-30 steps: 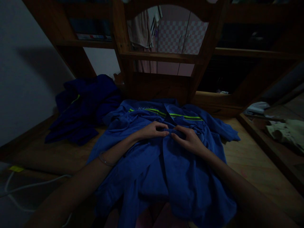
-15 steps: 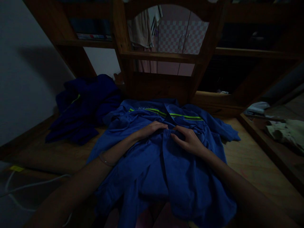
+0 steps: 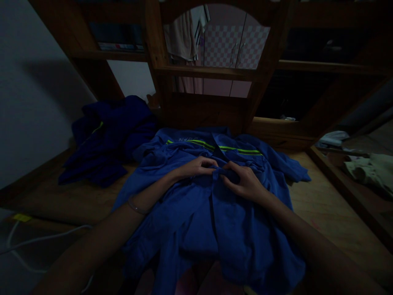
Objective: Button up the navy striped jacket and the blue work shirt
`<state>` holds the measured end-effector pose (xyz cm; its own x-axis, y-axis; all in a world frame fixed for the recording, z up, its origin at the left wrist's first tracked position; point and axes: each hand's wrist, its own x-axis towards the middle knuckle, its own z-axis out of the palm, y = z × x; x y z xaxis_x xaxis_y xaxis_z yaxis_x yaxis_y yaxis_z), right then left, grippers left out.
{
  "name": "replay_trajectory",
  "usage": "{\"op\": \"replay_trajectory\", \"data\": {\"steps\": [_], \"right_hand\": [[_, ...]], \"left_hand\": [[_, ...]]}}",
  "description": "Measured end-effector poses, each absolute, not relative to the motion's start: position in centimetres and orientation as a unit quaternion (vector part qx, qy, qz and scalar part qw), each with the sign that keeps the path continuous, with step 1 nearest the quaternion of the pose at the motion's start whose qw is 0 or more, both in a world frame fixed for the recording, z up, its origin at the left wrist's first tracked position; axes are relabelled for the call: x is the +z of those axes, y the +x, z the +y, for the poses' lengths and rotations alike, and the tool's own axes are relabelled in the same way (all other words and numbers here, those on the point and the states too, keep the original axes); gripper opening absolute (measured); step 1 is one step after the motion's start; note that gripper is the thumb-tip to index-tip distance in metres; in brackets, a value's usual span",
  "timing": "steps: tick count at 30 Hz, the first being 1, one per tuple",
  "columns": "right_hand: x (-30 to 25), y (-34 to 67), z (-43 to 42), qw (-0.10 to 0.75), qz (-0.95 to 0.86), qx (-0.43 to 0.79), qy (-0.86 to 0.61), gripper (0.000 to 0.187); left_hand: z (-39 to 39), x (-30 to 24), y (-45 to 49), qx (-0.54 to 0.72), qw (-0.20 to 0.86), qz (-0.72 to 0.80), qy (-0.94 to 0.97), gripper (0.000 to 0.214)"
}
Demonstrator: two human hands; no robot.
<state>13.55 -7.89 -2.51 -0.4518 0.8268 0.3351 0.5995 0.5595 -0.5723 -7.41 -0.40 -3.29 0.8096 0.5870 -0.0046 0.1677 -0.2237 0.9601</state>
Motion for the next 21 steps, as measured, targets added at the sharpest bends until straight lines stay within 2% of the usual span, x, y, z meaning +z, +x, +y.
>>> {"op": "replay_trajectory", "data": {"steps": [13, 21], "right_hand": [[-2.7, 13.6, -7.7, 0.309, -0.827, 0.184, -0.432, 0.013], [-2.5, 13.7, -7.7, 0.298, -0.83, 0.199, -0.427, 0.011]], "left_hand": [[-1.2, -2.1, -7.2, 0.181, 0.577, 0.274, 0.748, 0.036], [-0.5, -3.2, -7.5, 0.182, 0.546, 0.253, 0.778, 0.03]]}}
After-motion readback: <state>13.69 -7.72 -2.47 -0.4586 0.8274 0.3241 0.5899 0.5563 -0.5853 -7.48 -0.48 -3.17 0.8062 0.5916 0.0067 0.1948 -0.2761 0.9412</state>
